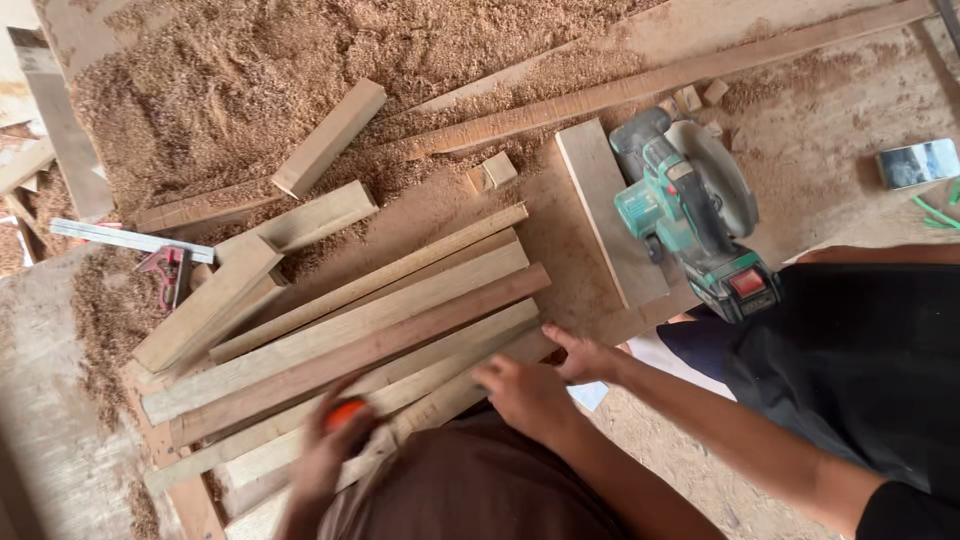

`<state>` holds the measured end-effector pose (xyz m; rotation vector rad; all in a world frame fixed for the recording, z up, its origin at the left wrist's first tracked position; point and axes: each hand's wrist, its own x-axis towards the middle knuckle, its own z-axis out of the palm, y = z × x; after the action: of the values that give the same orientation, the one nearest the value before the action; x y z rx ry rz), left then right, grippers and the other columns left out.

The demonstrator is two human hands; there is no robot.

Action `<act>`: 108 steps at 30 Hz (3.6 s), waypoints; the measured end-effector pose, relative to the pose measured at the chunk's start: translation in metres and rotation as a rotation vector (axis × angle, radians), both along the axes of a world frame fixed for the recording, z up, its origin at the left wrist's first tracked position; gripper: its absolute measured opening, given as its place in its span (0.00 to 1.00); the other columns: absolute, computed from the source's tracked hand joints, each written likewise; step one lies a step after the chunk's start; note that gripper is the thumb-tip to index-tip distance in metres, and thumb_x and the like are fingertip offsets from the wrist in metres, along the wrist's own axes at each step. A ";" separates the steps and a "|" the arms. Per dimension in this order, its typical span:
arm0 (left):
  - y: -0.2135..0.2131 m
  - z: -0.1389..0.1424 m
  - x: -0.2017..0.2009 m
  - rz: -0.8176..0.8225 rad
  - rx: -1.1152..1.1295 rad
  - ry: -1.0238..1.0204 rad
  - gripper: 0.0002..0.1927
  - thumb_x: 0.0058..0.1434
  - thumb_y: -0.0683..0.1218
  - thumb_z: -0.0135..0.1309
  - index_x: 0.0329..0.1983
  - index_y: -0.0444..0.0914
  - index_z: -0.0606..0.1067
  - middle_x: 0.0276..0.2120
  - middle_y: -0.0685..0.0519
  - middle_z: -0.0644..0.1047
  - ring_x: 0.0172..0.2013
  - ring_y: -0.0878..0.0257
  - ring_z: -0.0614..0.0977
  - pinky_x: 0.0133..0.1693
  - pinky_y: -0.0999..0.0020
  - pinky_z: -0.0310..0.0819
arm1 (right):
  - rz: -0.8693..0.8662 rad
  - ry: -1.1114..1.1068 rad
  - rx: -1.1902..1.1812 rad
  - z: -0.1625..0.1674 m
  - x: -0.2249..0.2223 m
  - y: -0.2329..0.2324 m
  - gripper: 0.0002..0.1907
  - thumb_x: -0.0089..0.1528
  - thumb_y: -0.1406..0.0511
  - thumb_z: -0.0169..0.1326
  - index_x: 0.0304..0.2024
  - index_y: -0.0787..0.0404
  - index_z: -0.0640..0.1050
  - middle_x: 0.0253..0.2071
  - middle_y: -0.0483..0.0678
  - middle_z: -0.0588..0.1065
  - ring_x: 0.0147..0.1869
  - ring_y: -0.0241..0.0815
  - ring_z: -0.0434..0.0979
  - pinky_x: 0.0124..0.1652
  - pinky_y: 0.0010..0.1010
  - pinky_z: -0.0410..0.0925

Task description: The person measures wooden slats on a workbench with a tape measure and a steel square, then marks cut lines on the slats with a pen, working through the stacked slats one at a time. A circular saw rests on the bench but is not operated in the clip.

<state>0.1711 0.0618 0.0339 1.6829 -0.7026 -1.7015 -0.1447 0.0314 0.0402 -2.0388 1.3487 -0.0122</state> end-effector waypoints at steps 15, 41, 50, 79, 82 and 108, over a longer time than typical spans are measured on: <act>0.115 -0.032 0.096 1.005 -0.009 -0.216 0.42 0.63 0.43 0.54 0.78 0.45 0.50 0.55 0.52 0.78 0.36 0.54 0.83 0.30 0.64 0.75 | 0.293 -0.068 -0.625 -0.063 0.034 -0.009 0.08 0.61 0.65 0.53 0.42 0.57 0.79 0.40 0.47 0.75 0.42 0.47 0.80 0.33 0.36 0.76; 0.077 0.073 0.051 -0.269 -0.584 -0.628 0.30 0.54 0.37 0.56 0.60 0.35 0.61 0.46 0.39 0.79 0.41 0.51 0.85 0.46 0.61 0.82 | -0.145 -0.772 0.208 0.004 0.046 0.010 0.22 0.63 0.58 0.64 0.55 0.63 0.79 0.40 0.49 0.83 0.45 0.37 0.84 0.49 0.34 0.76; -0.028 0.103 -0.108 -0.764 -1.058 -0.601 0.52 0.57 0.42 0.57 0.76 0.24 0.40 0.49 0.36 0.82 0.43 0.41 0.84 0.38 0.56 0.81 | -0.643 -0.977 0.761 0.035 0.005 0.005 0.15 0.57 0.64 0.66 0.44 0.67 0.84 0.33 0.47 0.82 0.32 0.31 0.75 0.30 0.22 0.67; -0.015 0.012 -0.053 -0.543 -0.219 -1.124 0.17 0.60 0.52 0.59 0.45 0.38 0.73 0.31 0.49 0.81 0.33 0.51 0.83 0.35 0.53 0.77 | -0.985 -0.431 0.071 -0.097 -0.084 -0.030 0.13 0.58 0.61 0.67 0.37 0.65 0.85 0.30 0.45 0.82 0.32 0.31 0.77 0.34 0.24 0.69; -0.014 0.012 -0.053 -0.585 -0.203 -1.141 0.13 0.64 0.54 0.57 0.39 0.40 0.76 0.34 0.51 0.81 0.35 0.53 0.82 0.39 0.55 0.77 | -1.014 -0.432 0.083 -0.099 -0.083 -0.029 0.13 0.58 0.60 0.67 0.36 0.66 0.85 0.27 0.44 0.80 0.29 0.30 0.74 0.31 0.24 0.67; -0.013 -0.021 -0.045 -0.899 -0.422 -1.384 0.14 0.62 0.45 0.56 0.51 0.43 0.77 0.42 0.50 0.81 0.45 0.55 0.79 0.57 0.52 0.66 | -0.876 -0.435 -0.113 -0.076 -0.078 -0.025 0.19 0.57 0.59 0.68 0.40 0.68 0.81 0.33 0.49 0.81 0.36 0.36 0.78 0.37 0.28 0.70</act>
<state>0.1262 0.0491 0.0126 2.1745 -2.4874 -0.3721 -0.2226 0.0064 -0.0354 -1.2607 1.8394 -0.8732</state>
